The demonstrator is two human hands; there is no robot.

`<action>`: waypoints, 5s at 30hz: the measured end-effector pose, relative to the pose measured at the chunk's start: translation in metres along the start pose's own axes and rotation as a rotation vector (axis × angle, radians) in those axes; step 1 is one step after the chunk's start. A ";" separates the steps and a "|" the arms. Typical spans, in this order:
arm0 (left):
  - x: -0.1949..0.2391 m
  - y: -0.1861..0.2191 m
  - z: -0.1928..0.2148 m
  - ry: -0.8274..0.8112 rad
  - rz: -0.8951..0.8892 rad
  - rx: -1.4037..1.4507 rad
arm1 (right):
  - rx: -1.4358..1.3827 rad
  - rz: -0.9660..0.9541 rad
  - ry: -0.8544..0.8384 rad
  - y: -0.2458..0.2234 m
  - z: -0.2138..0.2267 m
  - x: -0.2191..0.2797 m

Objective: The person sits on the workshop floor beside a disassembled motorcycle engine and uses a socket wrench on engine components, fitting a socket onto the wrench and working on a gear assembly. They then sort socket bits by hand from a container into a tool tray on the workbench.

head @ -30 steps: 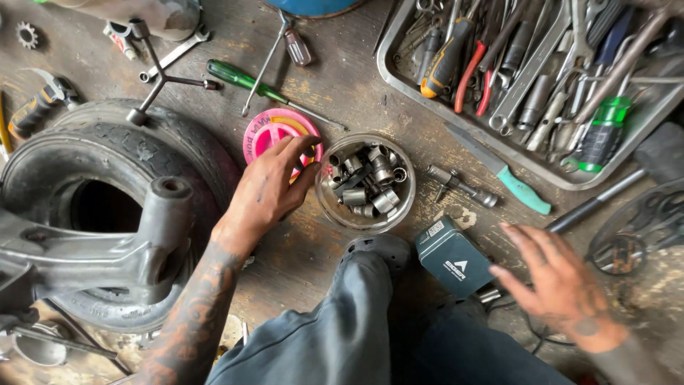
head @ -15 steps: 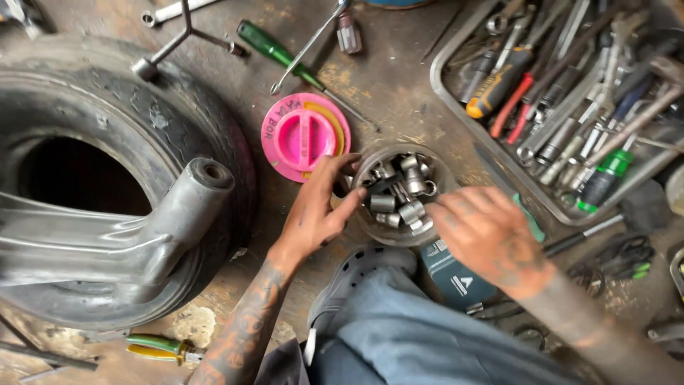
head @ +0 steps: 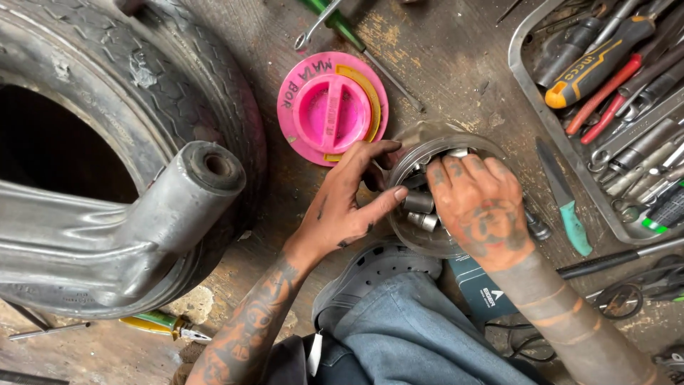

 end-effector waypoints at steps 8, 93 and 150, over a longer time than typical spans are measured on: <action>-0.003 -0.009 -0.002 -0.049 0.040 0.011 | 0.014 -0.044 0.029 0.009 0.001 0.014; 0.013 0.073 -0.079 -0.012 -0.337 -1.028 | -1.218 -0.984 0.624 0.056 0.008 0.131; 0.007 0.056 -0.087 0.060 -0.313 -1.340 | -0.104 -0.582 -0.286 0.027 0.001 0.064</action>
Point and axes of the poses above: each hand's wrist, its own x-axis away from the middle knuckle, its own z-axis out of the back of the hand, y = z × x, the point moved 9 cm from there along -x, towards the middle knuckle, and after that the axes turned 14 degrees about z, right-handed, at the moved point
